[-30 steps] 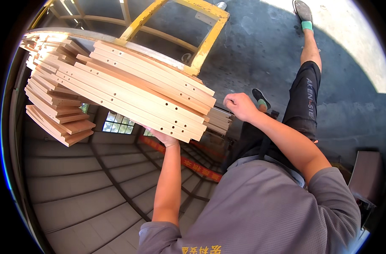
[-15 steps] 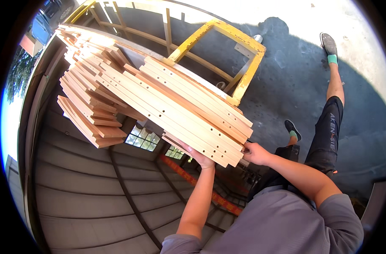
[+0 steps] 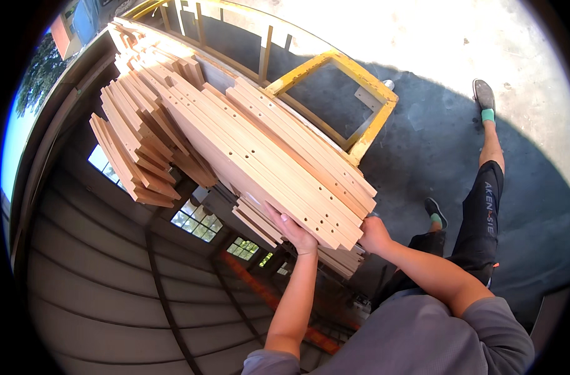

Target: The person picks up light-colored wooden panels from a stack, places them on a workbench, and secures them with white plastic straps. The person then lifts the bundled panels and stacks them onto a larger pile of similar bundles in the workshop.

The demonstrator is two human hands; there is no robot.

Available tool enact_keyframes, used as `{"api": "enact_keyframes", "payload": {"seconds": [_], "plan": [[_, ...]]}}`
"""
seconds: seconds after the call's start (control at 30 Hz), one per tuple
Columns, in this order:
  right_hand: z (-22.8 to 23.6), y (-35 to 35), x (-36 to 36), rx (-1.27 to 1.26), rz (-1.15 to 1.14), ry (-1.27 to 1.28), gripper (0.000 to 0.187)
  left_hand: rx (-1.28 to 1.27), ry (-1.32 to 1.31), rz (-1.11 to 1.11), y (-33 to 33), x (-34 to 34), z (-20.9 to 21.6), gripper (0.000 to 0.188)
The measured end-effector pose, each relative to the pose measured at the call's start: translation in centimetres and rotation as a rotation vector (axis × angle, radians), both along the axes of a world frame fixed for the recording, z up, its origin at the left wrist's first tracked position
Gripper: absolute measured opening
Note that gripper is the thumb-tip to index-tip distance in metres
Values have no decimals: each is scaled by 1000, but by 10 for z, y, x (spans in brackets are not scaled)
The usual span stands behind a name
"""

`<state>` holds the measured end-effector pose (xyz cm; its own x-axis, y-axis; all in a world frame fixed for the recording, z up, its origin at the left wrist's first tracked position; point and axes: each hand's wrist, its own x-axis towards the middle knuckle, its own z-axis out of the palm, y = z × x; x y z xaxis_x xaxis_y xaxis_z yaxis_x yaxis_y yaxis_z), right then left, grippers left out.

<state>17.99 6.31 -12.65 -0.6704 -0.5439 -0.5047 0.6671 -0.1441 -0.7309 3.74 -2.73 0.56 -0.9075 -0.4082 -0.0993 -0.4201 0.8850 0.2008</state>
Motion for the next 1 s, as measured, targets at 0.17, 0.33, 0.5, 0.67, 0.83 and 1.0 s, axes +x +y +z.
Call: {"api": "enact_keyframes", "payload": {"seconds": [0.17,0.33,0.5,0.67,0.83,1.0], "plan": [[-3,9,-11,-66,-163,-13,21,39,-48,-224,-18,35,8,71],[-1,-7,3,63,-230,-45,24,-25,-179,-585,-121,119,30,104],[16,-79,37,39,-458,-123,31,-183,-38,-716,-152,145,20,111],[11,-135,48,266,-491,-10,35,-239,14,-653,-134,153,17,110],[2,-152,60,323,-612,139,42,-302,8,-597,-129,157,12,106],[-7,-146,55,427,-570,271,48,467,88,-451,-184,131,53,67]]}}
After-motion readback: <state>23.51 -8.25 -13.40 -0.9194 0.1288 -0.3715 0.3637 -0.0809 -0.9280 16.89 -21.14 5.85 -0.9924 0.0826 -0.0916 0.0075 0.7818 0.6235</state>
